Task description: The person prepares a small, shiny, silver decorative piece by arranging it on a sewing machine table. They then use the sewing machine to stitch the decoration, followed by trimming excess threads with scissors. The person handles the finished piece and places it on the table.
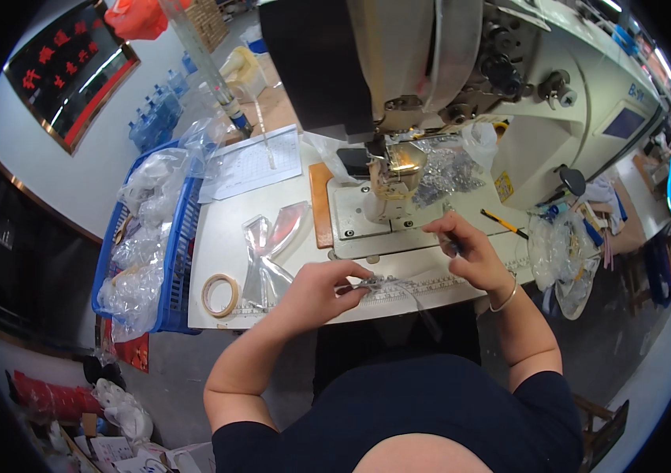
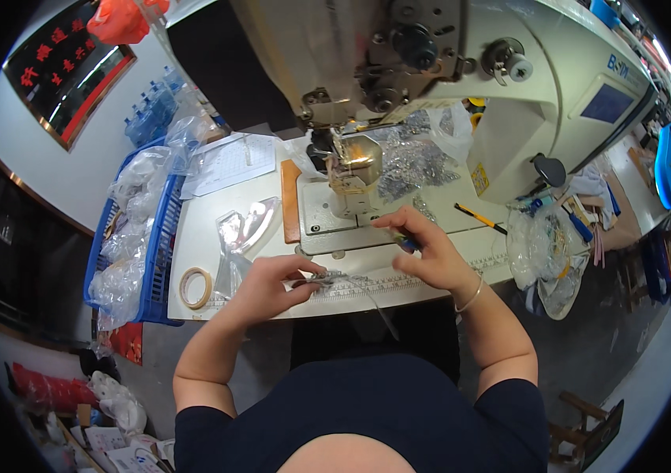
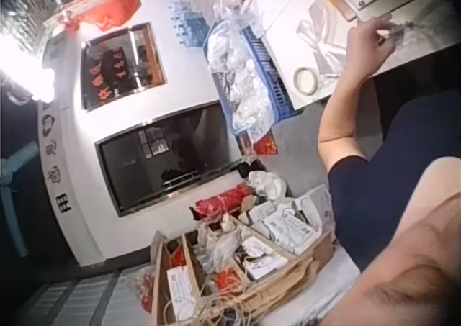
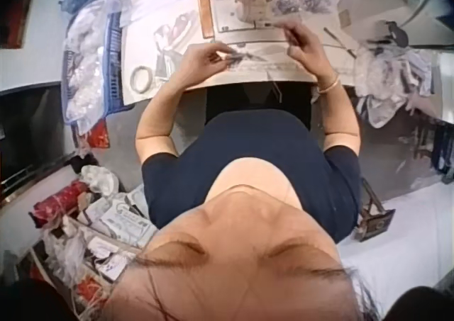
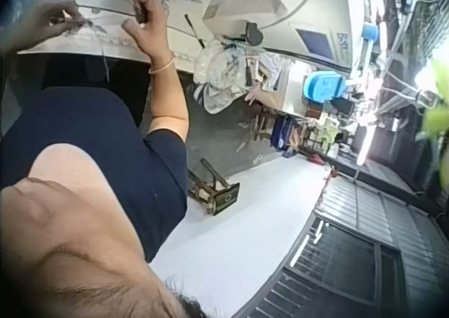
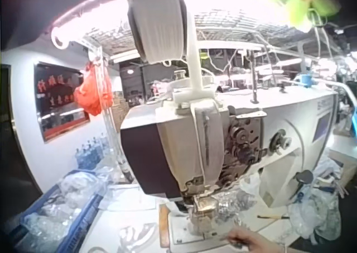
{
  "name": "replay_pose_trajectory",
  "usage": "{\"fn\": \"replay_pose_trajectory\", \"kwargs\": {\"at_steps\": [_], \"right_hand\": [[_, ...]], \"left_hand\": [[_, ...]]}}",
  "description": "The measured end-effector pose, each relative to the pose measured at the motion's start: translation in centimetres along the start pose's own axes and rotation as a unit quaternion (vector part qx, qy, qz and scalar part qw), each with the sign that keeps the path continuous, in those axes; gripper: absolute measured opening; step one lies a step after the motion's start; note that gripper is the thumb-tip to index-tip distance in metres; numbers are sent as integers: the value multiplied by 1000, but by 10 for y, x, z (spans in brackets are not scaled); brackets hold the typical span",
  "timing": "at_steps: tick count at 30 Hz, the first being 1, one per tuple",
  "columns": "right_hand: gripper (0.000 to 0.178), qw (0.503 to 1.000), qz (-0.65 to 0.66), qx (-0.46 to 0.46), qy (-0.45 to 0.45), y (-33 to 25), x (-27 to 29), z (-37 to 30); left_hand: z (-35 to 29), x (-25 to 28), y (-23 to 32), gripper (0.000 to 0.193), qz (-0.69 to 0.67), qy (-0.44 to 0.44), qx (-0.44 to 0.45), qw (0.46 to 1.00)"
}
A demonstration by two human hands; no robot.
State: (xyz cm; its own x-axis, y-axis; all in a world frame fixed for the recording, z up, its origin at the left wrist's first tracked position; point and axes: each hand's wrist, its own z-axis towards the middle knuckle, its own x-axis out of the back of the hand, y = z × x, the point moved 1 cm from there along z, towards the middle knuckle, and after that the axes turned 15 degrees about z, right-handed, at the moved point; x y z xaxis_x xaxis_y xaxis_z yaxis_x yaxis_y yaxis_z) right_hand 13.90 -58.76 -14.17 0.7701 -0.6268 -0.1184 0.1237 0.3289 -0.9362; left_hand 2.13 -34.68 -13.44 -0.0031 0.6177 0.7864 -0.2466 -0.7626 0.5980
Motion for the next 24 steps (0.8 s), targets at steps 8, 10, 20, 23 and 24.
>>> {"fn": "replay_pose_trajectory", "kwargs": {"at_steps": [8, 10, 20, 23, 24], "right_hand": [[41, 979, -144, -69, -125, 3, -23, 21], [39, 954, -141, -182, -192, 12, -24, 23], [13, 961, 212, -143, 101, 36, -26, 10], [10, 942, 290, -106, 135, 53, -35, 5], [10, 936, 305, -106, 142, 58, -40, 4]], "left_hand": [[29, 2, -24, 26, -287, -378, 128, 871], [35, 5, -23, 31, -257, -401, 132, 869], [-37, -42, -66, 26, -429, 457, 100, 773], [-35, -93, -32, 25, -542, 269, 151, 782], [-30, -91, -14, 26, -587, 209, 188, 759]]}}
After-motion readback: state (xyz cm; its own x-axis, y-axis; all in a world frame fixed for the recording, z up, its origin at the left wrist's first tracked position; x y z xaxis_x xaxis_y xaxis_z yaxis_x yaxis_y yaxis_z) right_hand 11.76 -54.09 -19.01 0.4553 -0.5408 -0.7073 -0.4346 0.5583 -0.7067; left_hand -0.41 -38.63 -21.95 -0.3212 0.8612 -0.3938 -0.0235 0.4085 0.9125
